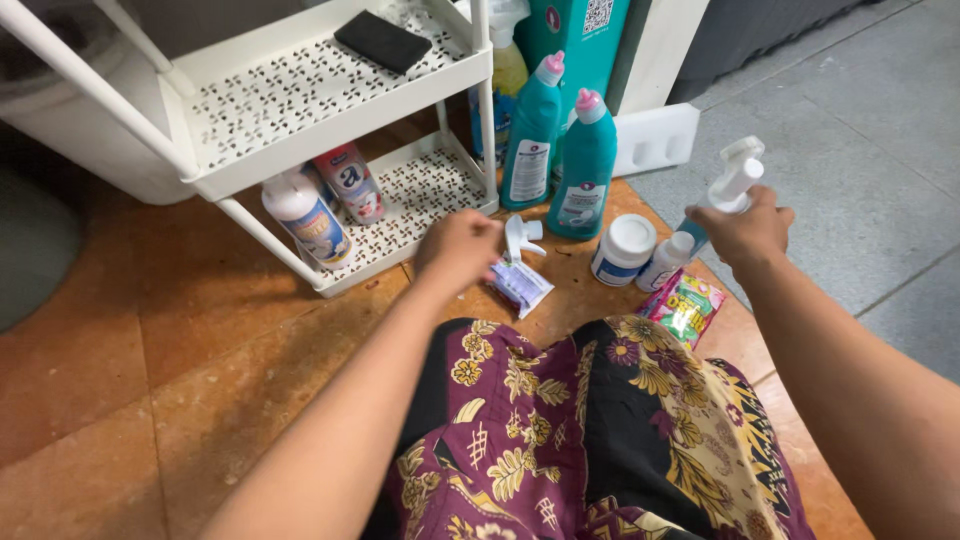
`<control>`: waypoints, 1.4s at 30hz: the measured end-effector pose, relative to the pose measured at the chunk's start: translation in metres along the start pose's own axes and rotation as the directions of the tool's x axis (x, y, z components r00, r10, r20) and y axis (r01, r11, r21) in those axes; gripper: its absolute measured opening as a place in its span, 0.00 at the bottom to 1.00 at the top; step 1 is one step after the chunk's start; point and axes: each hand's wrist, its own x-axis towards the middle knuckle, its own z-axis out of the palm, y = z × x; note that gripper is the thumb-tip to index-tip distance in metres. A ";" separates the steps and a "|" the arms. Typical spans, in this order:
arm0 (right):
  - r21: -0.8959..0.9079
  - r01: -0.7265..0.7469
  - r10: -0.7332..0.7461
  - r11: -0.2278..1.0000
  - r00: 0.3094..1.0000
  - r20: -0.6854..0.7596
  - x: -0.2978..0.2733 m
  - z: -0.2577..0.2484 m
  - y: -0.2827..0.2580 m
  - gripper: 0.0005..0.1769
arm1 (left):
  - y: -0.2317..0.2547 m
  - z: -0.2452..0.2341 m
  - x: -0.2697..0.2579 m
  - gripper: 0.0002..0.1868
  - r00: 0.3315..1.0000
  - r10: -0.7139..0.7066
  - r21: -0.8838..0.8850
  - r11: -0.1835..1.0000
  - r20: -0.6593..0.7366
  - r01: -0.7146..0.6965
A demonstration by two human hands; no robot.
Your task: The person removes various cleaning supplies from a white rolling cart, places them on the floor, and then puts them back into the cart and a nearby cardboard box. The items include bottles, sprays, and packets.
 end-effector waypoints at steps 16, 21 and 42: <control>0.521 0.559 -0.528 0.645 0.819 -0.225 -0.065 -0.120 -0.115 0.26 | 0.065 0.042 -0.028 0.29 0.866 0.498 0.003 0.867 -0.049 -0.499; 0.476 0.328 -0.433 0.816 0.892 0.127 -0.117 -0.078 -0.178 0.31 | 0.057 0.022 -0.038 0.44 0.722 0.640 0.092 0.762 -0.263 -0.641; 0.381 0.349 -0.512 0.856 0.666 0.542 -0.200 0.154 -0.188 0.30 | -0.116 -0.047 0.006 0.33 0.938 0.218 0.063 0.976 -0.269 -0.209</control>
